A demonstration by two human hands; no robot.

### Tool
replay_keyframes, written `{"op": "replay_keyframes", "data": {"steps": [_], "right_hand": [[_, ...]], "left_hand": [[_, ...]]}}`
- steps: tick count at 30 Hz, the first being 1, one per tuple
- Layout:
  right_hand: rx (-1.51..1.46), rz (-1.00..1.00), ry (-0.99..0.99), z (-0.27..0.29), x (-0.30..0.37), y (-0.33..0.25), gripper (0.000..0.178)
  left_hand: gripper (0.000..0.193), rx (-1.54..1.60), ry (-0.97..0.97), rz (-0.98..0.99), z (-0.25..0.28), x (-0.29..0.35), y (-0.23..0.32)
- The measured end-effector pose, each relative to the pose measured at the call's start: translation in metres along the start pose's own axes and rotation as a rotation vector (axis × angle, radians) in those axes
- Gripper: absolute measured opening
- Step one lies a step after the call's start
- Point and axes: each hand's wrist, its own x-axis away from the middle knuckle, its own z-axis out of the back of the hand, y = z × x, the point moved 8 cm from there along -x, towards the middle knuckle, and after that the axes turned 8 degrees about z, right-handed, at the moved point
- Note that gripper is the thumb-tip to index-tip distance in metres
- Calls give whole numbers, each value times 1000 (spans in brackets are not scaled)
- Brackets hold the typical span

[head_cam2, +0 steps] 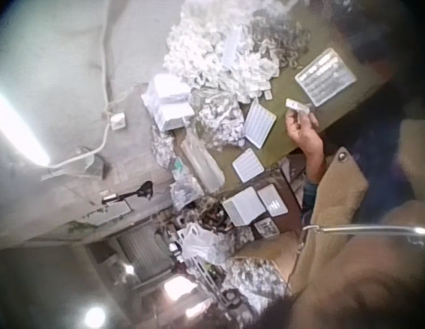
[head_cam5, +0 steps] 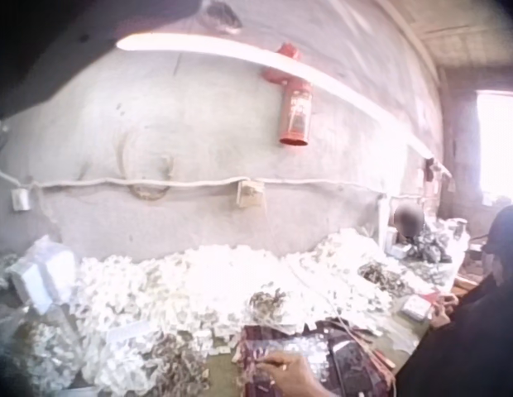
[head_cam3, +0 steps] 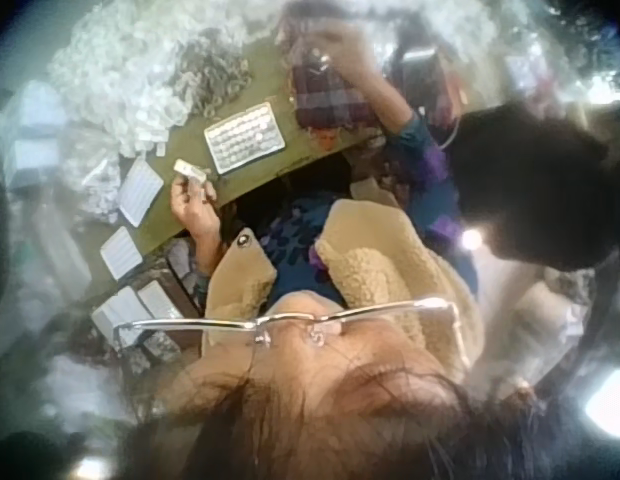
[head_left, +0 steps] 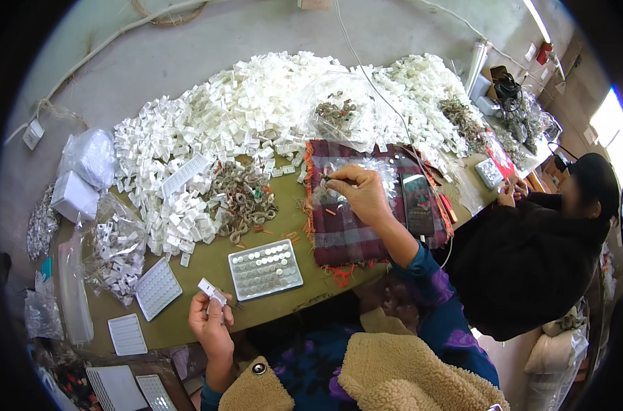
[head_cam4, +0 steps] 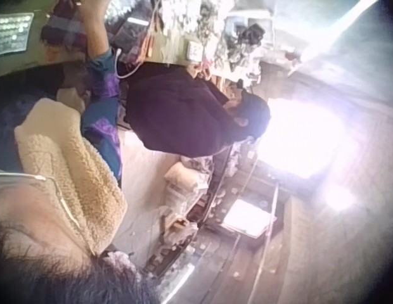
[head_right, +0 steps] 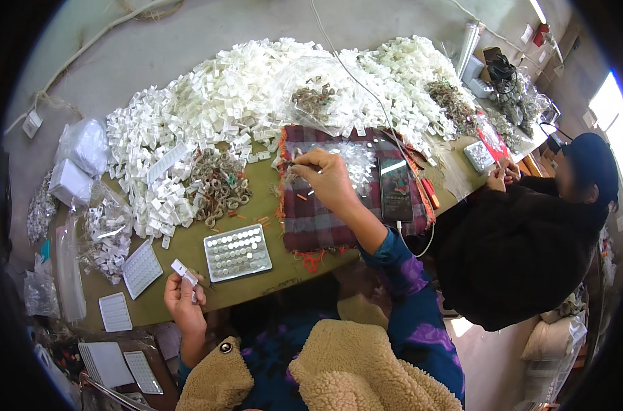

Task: The person repeatedly picks small white plastic housings and metal contacts from a table, inserts the contacts into the housings, and places the assembled units into a white tray. The process is repeated continuously with both hands working in coordination.

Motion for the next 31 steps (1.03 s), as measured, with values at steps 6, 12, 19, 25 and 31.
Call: {"op": "replay_keyframes", "data": {"steps": [6,12,19,25,31], "right_hand": [[-241,-195,-71,-5,17,19,13],[-722,-355,-65,-27,31,34,10],[-405,-289,-214,-36,39,9,12],[548,28,-231,-41,8,3,15],[520,120,-328,-82,-28,11,16]], "left_hand": [[22,267,-156,248,-32,7,5],[23,291,-255,410,-87,-7,22],[21,197,-371,461,-149,-31,24],[22,254,-337,457,-138,-17,7],[25,188,-267,297,-84,-5,7]]}}
